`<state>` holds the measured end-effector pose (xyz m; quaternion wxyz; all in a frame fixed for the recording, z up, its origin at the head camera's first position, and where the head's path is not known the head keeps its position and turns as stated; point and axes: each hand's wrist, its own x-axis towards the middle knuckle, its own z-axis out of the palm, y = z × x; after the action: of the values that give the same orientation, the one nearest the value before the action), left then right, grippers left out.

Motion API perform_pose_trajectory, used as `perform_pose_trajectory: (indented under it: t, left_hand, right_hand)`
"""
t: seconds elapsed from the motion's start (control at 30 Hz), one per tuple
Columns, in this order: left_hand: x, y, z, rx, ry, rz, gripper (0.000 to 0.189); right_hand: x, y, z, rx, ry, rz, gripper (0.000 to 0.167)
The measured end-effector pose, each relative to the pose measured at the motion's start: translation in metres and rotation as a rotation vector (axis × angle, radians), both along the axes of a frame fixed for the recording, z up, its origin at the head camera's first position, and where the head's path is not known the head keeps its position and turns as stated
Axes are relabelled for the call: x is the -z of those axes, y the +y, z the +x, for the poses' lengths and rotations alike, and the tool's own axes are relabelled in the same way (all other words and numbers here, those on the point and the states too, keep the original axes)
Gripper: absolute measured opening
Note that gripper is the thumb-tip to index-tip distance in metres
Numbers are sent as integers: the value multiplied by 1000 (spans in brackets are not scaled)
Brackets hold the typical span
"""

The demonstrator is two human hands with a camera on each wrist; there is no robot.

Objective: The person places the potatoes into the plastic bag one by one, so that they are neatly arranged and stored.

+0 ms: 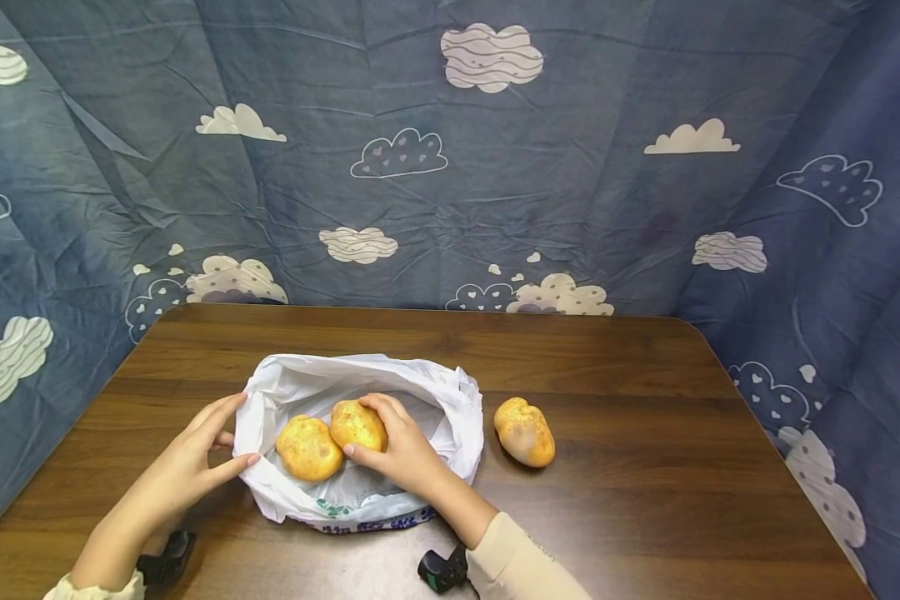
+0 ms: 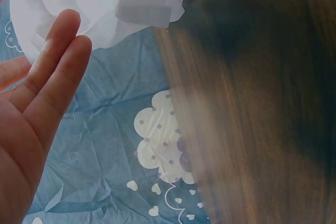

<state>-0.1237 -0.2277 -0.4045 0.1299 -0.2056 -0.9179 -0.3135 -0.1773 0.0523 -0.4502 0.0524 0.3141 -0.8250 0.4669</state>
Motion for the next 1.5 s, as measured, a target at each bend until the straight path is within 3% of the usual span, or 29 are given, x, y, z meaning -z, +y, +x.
perform_pose_trajectory:
  t: [0.6,1.13,1.3,1.5]
  left_hand:
    - [-2,1,0,-4,-15,1,72]
    - [0,0,1,-4,-15,4,72]
    - [-1,0,1,-7,-16,1,72]
    - [-1,0,1,-13,-11,-7,73]
  right_hand:
    - [-2,3,3,2,-103,41,56]
    - [-9,5,4,-17,-55,-62,49]
    - [-20,6,9,-39,-19,-127,48]
    - [-51,9,24,-63,95,-168,46]
